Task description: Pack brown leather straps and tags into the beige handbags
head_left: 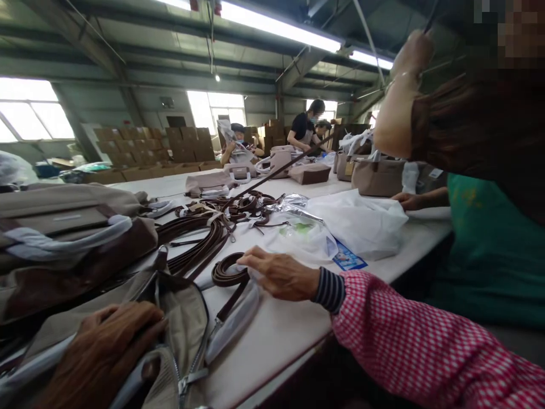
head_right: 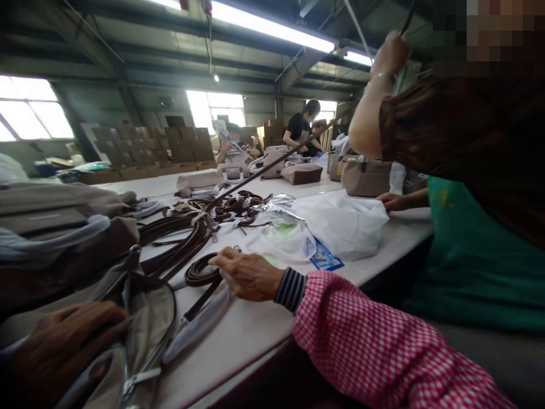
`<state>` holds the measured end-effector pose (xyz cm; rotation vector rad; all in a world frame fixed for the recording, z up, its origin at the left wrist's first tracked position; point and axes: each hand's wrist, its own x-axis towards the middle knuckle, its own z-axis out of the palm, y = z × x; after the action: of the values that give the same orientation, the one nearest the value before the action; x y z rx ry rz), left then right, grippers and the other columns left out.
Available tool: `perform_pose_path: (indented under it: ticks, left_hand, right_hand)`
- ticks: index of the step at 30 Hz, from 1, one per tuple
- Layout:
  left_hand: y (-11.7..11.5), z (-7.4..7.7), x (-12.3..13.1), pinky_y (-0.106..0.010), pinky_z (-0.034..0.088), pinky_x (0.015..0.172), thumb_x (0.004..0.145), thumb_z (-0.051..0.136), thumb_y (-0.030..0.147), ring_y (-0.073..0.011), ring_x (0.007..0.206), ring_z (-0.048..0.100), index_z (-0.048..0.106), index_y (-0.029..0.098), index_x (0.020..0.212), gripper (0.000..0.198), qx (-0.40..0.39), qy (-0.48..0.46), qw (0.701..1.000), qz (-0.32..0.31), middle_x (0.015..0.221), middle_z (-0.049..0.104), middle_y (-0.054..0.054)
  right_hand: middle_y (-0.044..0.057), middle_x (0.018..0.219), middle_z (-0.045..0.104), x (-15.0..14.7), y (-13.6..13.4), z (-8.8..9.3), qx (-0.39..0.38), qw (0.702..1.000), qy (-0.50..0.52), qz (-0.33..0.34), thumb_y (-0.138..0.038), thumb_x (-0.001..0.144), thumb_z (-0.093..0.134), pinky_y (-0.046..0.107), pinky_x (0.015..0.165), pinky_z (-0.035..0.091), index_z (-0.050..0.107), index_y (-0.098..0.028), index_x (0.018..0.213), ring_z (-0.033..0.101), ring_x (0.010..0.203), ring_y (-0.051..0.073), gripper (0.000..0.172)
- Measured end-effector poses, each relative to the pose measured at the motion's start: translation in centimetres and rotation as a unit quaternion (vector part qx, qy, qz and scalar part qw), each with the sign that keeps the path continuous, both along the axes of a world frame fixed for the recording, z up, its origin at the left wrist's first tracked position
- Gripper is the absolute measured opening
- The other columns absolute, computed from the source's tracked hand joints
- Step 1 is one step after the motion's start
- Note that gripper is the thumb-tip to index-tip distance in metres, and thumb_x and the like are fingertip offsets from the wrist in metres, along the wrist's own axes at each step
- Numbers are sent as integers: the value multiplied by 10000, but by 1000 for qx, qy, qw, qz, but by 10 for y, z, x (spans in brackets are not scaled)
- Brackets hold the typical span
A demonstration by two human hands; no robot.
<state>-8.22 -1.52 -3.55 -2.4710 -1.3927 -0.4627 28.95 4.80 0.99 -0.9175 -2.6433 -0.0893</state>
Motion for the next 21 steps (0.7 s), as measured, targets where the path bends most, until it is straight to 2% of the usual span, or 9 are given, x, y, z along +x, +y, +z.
perform_pose_path:
  ticks: [2, 4, 6, 8, 11, 14, 18, 21]
  left_hand:
    - [1, 0, 1, -454, 397, 913, 987, 333, 232, -253, 940, 708, 740, 316, 909, 423, 1, 8, 1000, -2, 977, 775, -15]
    - [0, 2, 4, -462, 385, 919, 999, 350, 259, -249, 903, 702, 738, 304, 889, 406, -9, 7, 1000, 2, 947, 767, -8]
    - [-3, 8, 10, -477, 374, 948, 1018, 353, 300, -245, 871, 695, 732, 285, 872, 406, -28, -12, 999, 19, 912, 755, -5]
    - [-8, 17, 19, -492, 368, 973, 1032, 345, 342, -246, 855, 684, 728, 268, 846, 432, -60, -33, 997, 43, 894, 747, -12]
    - [-14, 32, 32, -515, 354, 996, 1049, 311, 388, -260, 892, 668, 729, 255, 829, 490, -115, -50, 989, 76, 909, 745, -27]
    - [-15, 37, 36, -526, 335, 1013, 1042, 324, 422, -262, 905, 659, 719, 251, 839, 476, -129, -61, 986, 83, 895, 734, -18]
    - [-13, 26, 27, -491, 346, 1000, 1051, 344, 386, -255, 924, 668, 731, 278, 842, 453, -99, -51, 991, 73, 915, 743, -2]
    - [-9, 12, 17, -479, 345, 1016, 1020, 402, 362, -251, 916, 671, 738, 284, 869, 376, -39, -48, 997, 37, 922, 744, -3]
  right_hand:
    - [58, 1297, 649, 30, 8, 7, 8, 996, 63, -68, -117, 970, 563, 266, 920, 516, 612, -206, 1231, 652, 1048, 155, 280]
    - [99, 1104, 689, 61, 17, 10, 27, 981, 90, -168, -154, 1006, 523, 318, 878, 491, 637, -166, 990, 654, 952, 195, 115]
    - [79, 933, 696, 85, 27, 7, 22, 964, 80, -252, -259, 1013, 573, 327, 803, 449, 618, -182, 888, 642, 852, 209, 154]
    - [52, 829, 690, 97, 36, -1, -4, 952, 39, -304, -351, 1003, 608, 315, 735, 397, 612, -200, 870, 629, 783, 208, 201]
    - [60, 761, 675, 99, 46, -14, -28, 949, 0, -314, -360, 1017, 555, 317, 687, 341, 591, -204, 834, 613, 736, 214, 243]
    - [64, 733, 647, 98, 49, -22, -26, 953, 13, -301, -355, 1008, 519, 322, 676, 320, 536, -211, 777, 584, 708, 212, 273]
    - [9, 620, 515, 108, 41, -20, -29, 957, 86, -277, -455, 984, 513, 318, 650, 298, 431, -226, 679, 483, 614, 173, 389]
    - [-27, 582, 403, 119, 21, -16, -53, 949, 150, -271, -496, 984, 491, 308, 625, 287, 389, -227, 649, 414, 577, 145, 442]
